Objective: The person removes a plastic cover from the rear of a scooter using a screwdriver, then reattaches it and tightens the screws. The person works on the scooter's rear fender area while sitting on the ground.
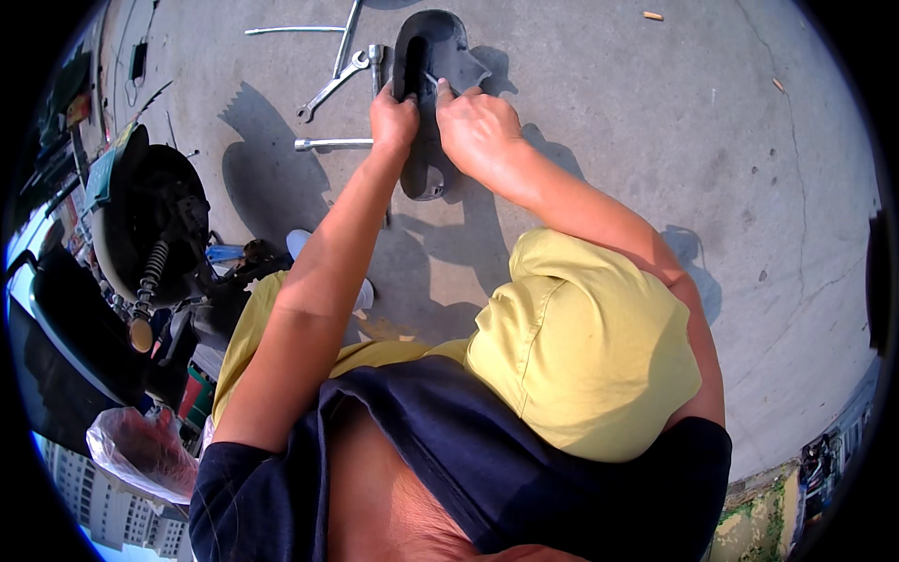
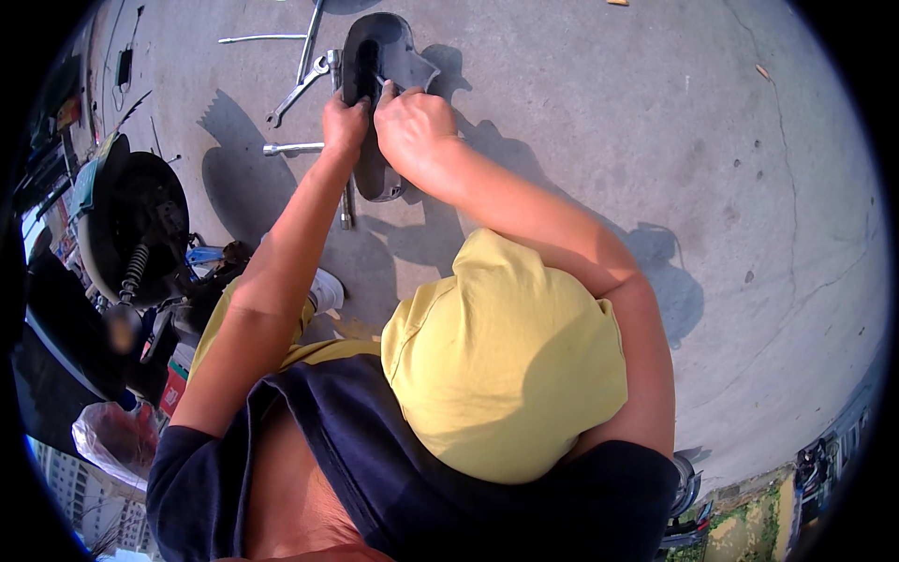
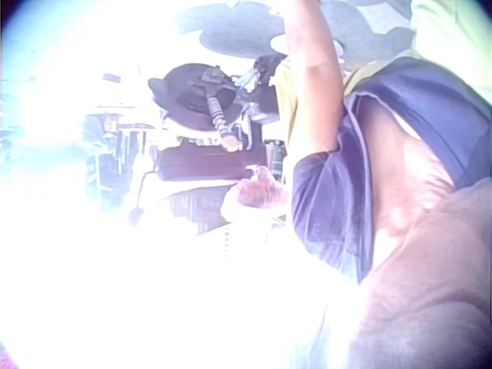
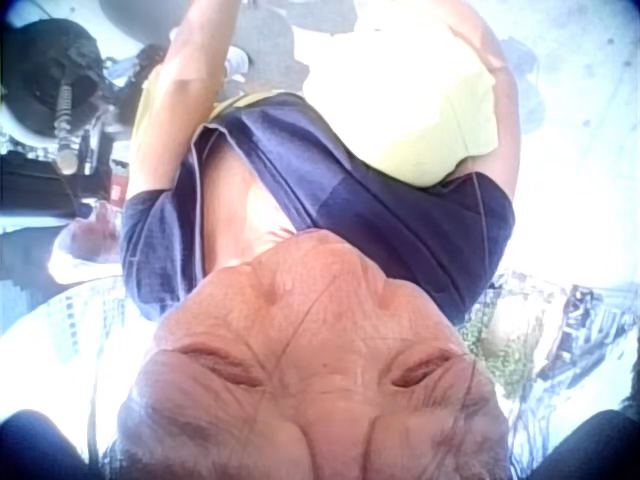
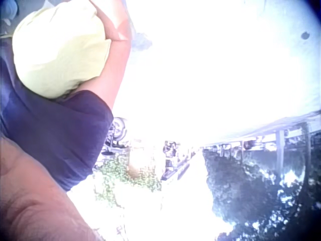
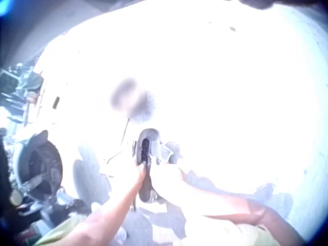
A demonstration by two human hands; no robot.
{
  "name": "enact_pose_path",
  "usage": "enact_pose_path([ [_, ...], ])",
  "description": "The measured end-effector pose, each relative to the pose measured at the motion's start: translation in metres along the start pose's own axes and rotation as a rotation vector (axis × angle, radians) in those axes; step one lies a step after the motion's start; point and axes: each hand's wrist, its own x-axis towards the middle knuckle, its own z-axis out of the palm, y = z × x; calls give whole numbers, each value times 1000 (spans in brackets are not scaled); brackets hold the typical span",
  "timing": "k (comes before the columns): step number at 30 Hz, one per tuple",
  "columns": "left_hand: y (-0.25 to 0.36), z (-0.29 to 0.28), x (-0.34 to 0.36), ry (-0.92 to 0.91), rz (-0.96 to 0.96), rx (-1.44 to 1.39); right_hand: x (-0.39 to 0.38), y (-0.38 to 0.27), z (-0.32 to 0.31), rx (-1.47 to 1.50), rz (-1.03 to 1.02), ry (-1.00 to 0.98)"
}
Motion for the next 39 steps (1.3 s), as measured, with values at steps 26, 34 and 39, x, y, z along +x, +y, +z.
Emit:
enact_pose_path([
  [26, 4, 1, -2, 14, -7, 22, 13, 25, -10, 42, -161, 30],
  [34, 1, 1, -1, -3, -5, 47, 21, 26, -13, 51, -187, 18],
  [39, -3, 5, -2, 37, 47, -8, 23, 25, -10, 55, -190, -40],
])
